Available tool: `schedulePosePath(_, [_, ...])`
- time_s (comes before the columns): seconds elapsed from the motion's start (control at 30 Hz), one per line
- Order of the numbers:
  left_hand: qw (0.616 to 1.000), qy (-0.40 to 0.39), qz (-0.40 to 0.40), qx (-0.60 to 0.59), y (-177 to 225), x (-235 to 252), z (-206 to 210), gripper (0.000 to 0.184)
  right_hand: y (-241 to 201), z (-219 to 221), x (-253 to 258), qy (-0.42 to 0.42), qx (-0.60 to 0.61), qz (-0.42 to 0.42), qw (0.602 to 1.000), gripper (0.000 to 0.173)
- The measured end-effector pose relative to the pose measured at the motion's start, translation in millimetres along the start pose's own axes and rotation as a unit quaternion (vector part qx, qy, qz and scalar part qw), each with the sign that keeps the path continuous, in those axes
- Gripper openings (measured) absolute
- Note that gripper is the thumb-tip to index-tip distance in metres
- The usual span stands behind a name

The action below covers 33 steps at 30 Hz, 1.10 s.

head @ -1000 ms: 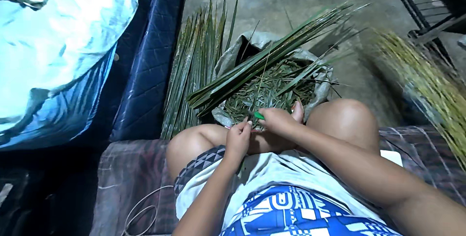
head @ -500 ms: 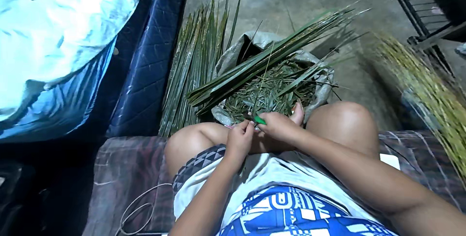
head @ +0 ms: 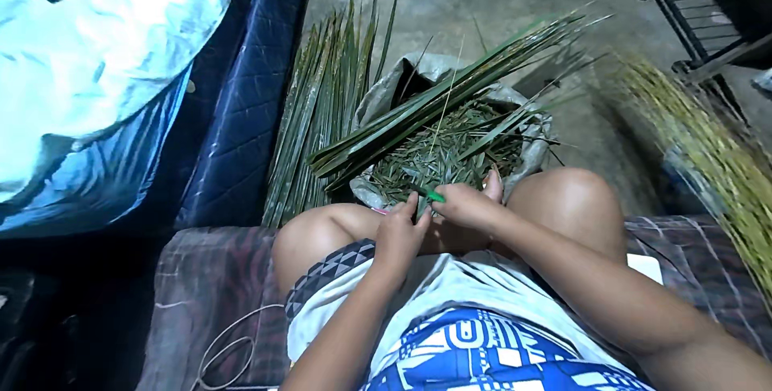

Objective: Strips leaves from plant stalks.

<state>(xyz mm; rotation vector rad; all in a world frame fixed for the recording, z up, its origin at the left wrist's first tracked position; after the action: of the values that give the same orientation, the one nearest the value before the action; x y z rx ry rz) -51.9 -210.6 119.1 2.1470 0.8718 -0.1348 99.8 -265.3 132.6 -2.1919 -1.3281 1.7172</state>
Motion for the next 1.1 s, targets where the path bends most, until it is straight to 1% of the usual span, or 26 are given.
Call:
schedulePosePath(0.1, [0.999, -0.018, -0.016, 0.030, 2.5, 0.9, 0.1, 0.051, -2.4, -1.5, 1.1, 0.011, -0.052, 0.036, 0.998, 0.032])
schedulePosePath(0.17, [0.998, -0.033, -0.027, 0.039, 5.4, 2.6, -3.2, 0.051, -0.2, -8.2, 5.1, 0.051, -0.065, 0.059, 0.995, 0.033])
schedulePosePath(0.3, [0.999, -0.003, 0.001, 0.049, 5.9, -3.4, 1.4, 0.050, 27.8, -36.4, 17.0, 0.172, -0.012, 0.097, 0.980, 0.031])
schedulePosePath(0.37, [0.998, 0.012, 0.020, 0.053, 3.5, -6.5, 5.0, 0.050, 36.9, -48.1, 17.4, 0.204, 0.020, 0.110, 0.973, 0.029])
schedulePosePath(0.43, [0.999, 0.003, 0.014, 0.038, 3.2, -5.8, 3.1, 0.050, 32.6, -44.4, 13.1, 0.197, 0.030, 0.083, 0.976, 0.027])
schedulePosePath(0.5, [1.000, 0.005, 0.013, -0.009, 2.0, -3.6, -0.5, 0.050, 16.6, -24.8, 4.6, 0.132, 0.022, 0.028, 0.991, 0.028])
schedulePosePath(0.57, [0.997, 0.035, 0.026, -0.070, -1.6, -2.5, -2.9, 0.046, 2.6, -2.2, -1.7, 0.061, -0.004, -0.019, 0.998, 0.031])
schedulePosePath(0.63, [0.990, 0.043, 0.022, -0.136, -4.3, -3.1, -5.2, 0.041, -3.0, 2.8, -6.7, 0.045, -0.016, -0.023, 0.999, 0.031])
schedulePosePath(0.7, [0.982, 0.036, 0.026, -0.184, -5.8, -4.2, -5.3, 0.038, 5.2, -11.0, -4.8, 0.087, -0.014, 0.012, 0.996, 0.032])
schedulePosePath(0.8, [0.973, 0.018, 0.027, -0.227, -3.6, -5.7, -4.6, 0.036, 34.0, -40.7, 11.9, 0.208, 0.028, 0.065, 0.976, 0.027])
schedulePosePath(0.87, [0.970, 0.021, 0.029, -0.240, -2.6, -4.8, -4.0, 0.034, 37.2, -51.9, 10.4, 0.258, 0.046, 0.074, 0.962, 0.026])
schedulePosePath(0.9, [0.968, 0.023, 0.030, -0.248, -2.9, -3.5, -4.2, 0.034, 32.6, -50.6, 6.5, 0.255, 0.054, 0.061, 0.964, 0.025])
schedulePosePath(0.93, [0.966, 0.021, 0.029, -0.256, -3.6, -2.5, -5.2, 0.034, 25.9, -44.2, 2.5, 0.230, 0.060, 0.036, 0.971, 0.025])
schedulePosePath(1.03, [0.960, 0.020, 0.018, -0.279, -5.1, -2.4, -8.8, 0.032, 3.6, -9.2, -6.1, 0.088, 0.047, -0.034, 0.994, 0.030])
schedulePosePath(1.1, [0.958, 0.025, 0.010, -0.285, -4.7, -4.0, -9.7, 0.030, -1.9, 3.4, -5.7, 0.043, 0.033, -0.050, 0.997, 0.029])
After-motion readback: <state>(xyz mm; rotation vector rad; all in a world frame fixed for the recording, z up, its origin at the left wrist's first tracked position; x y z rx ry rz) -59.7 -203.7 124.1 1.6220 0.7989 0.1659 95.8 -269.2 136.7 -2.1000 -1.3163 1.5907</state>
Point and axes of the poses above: each hand's wrist, its own x-axis towards the middle knuckle, its own z-axis out of the palm, y = z × x, the point moved 2 cm from there along x, towards the middle knuckle, and after that the axes turned 12 degrees about -y, right-handed, at the moved point
